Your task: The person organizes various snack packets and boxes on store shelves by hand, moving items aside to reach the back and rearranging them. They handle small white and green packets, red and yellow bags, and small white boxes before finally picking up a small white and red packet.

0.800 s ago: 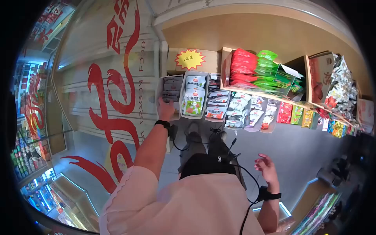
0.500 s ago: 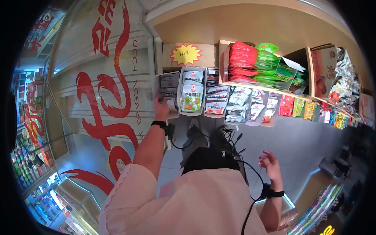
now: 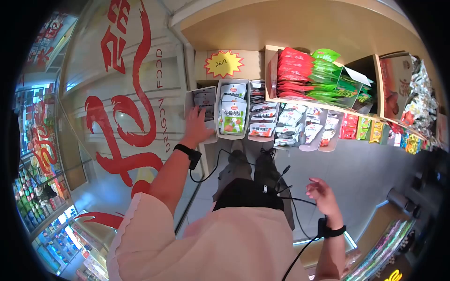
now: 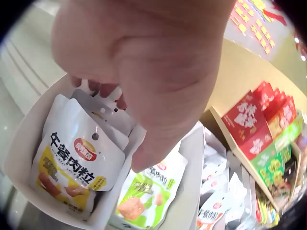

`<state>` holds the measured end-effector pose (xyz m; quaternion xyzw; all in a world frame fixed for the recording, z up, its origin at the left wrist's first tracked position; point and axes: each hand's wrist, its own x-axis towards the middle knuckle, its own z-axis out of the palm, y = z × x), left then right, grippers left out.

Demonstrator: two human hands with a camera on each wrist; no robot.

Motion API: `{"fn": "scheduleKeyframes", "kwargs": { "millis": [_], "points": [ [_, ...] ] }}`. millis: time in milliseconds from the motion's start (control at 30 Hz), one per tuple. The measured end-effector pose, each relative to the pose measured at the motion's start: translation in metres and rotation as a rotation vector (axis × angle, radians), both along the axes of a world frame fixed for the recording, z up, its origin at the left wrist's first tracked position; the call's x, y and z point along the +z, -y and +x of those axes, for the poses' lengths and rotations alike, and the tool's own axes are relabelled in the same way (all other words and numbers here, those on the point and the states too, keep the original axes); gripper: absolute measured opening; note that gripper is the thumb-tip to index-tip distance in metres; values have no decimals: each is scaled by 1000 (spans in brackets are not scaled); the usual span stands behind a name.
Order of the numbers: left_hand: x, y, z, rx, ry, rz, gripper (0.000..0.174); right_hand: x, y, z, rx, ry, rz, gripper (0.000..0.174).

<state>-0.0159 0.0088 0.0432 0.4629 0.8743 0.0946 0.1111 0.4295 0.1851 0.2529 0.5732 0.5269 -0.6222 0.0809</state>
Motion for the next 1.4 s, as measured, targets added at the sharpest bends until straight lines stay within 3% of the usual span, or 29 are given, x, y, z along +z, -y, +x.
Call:
{"fn": "scheduleKeyframes", "kwargs": {
  "millis": [67, 100, 200, 267, 333, 400, 467, 500, 567, 600, 667, 700, 767, 800, 867, 967, 1133, 1300, 1400],
  "points": [
    [-5, 2, 0, 155, 249, -45, 78, 20, -24, -28, 132, -136, -52, 37],
    [-6, 3, 0, 148, 248, -52, 78, 29, -38, -39, 161, -173, -25, 39],
    [3, 8, 2, 249, 182, 37, 65, 65, -62, -80, -94, -241, -126, 35],
    [31, 15, 7, 594, 511, -34, 52, 62, -63, -88, -139, -289, -179, 34],
    [33, 29, 22, 571, 482, -257, 36, 47, -67, -105, 153, -237, 38, 32],
    [-21, 61, 37, 423, 497, -434, 38, 48, -64, -131, 252, -263, -24, 32],
    [-1, 50, 46, 853, 1054, -413, 29, 45, -60, -162, 367, -270, -115, 31],
    [-23, 57, 52, 858, 1054, -406, 29, 41, -57, -174, 374, -272, -113, 31],
    [-91, 80, 66, 1318, 1612, 442, 28, 32, -51, -195, 573, -223, -34, 30],
    [-98, 81, 67, 1318, 1614, 436, 28, 27, -45, -204, 646, -175, 39, 30],
    [-107, 76, 68, 1290, 1812, 789, 27, 27, -35, -217, 694, -185, 10, 33],
    [-104, 74, 71, 1291, 1819, 796, 27, 27, -31, -222, 748, -199, -21, 36],
    [-96, 70, 78, 1028, 1566, 698, 26, 18, -23, -225, 699, -271, -27, 34],
    [-91, 64, 76, 1026, 1568, 710, 26, 12, -22, -227, 750, -246, 36, 35],
    [-82, 61, 74, 1279, 1700, 904, 25, 7, -21, -230, 823, -193, 81, 37],
    [-93, 73, 68, 1226, 1719, 833, 33, 0, -21, -236, 802, -190, 36, 36],
    [-74, 86, 63, 1319, 1779, 663, 38, -6, -23, -251, 813, -169, 79, 34],
    [-79, 87, 61, 1293, 1697, 503, 49, -30, -22, -291, 973, -206, 477, 43],
    [-69, 84, 63, 1218, 1669, 469, 51, -87, -19, -330, 1058, -312, 472, 42]
  ]
}}
